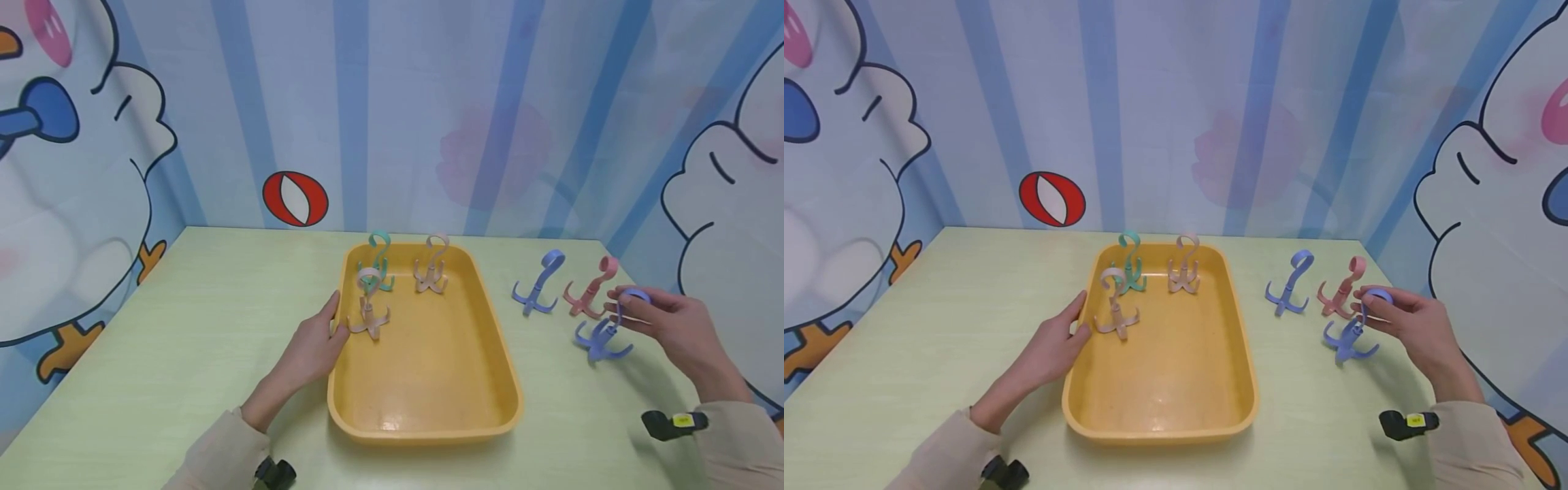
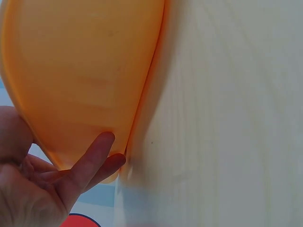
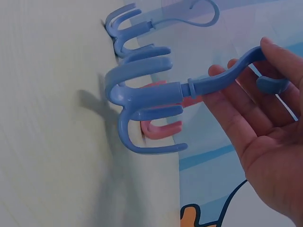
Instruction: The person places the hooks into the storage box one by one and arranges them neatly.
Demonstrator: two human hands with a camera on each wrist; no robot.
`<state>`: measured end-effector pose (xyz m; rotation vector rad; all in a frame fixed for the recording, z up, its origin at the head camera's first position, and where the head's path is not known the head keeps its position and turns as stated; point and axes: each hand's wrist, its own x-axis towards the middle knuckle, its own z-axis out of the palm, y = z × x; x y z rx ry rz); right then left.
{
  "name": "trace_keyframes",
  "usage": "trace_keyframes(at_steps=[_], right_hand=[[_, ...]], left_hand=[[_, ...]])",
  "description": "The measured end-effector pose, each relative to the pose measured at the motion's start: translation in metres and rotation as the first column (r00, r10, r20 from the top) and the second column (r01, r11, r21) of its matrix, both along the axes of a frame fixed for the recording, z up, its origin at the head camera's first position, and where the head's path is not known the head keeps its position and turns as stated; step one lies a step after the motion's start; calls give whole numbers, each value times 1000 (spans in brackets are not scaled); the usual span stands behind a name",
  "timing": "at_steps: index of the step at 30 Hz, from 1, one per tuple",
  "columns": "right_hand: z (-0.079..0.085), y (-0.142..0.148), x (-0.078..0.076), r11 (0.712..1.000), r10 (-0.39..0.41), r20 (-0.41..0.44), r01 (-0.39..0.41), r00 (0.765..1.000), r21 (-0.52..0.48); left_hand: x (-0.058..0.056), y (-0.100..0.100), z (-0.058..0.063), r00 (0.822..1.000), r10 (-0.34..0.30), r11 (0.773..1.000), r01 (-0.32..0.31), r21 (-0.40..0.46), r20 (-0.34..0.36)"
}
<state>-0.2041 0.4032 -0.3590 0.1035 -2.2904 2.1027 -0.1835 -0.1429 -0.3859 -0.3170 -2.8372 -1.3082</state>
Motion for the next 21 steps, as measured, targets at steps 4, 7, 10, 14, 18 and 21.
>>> trace_keyframes(at_steps=[4,7,10,14,18,21], right_hand=[[5,-6,-1,1000,-21,-4,21,1000,12],[10,-12,-1,999,-32,-17,32,999,26],[15,-18,0,1000,-26,-46,26,999,14],[23,-30,0,1000,-5,-90,7,996,24],[33,-46,-1,997,0,-123,8,992,70],[39,-57,-3,987,-11,-145,34,989,158]], left_hand=[[0,0,0,1000,2,1000,-2,-3,2],[0,0,0,1000,1,1000,-1,-6,4],[0,0,0,1000,0,1000,0,-9,7],[0,0,0,1000,4,1000,-4,-15,7],[0,0,0,1000,6,1000,-6,-15,7],[0,0,1,1000,8,1000,-8,-15,5]])
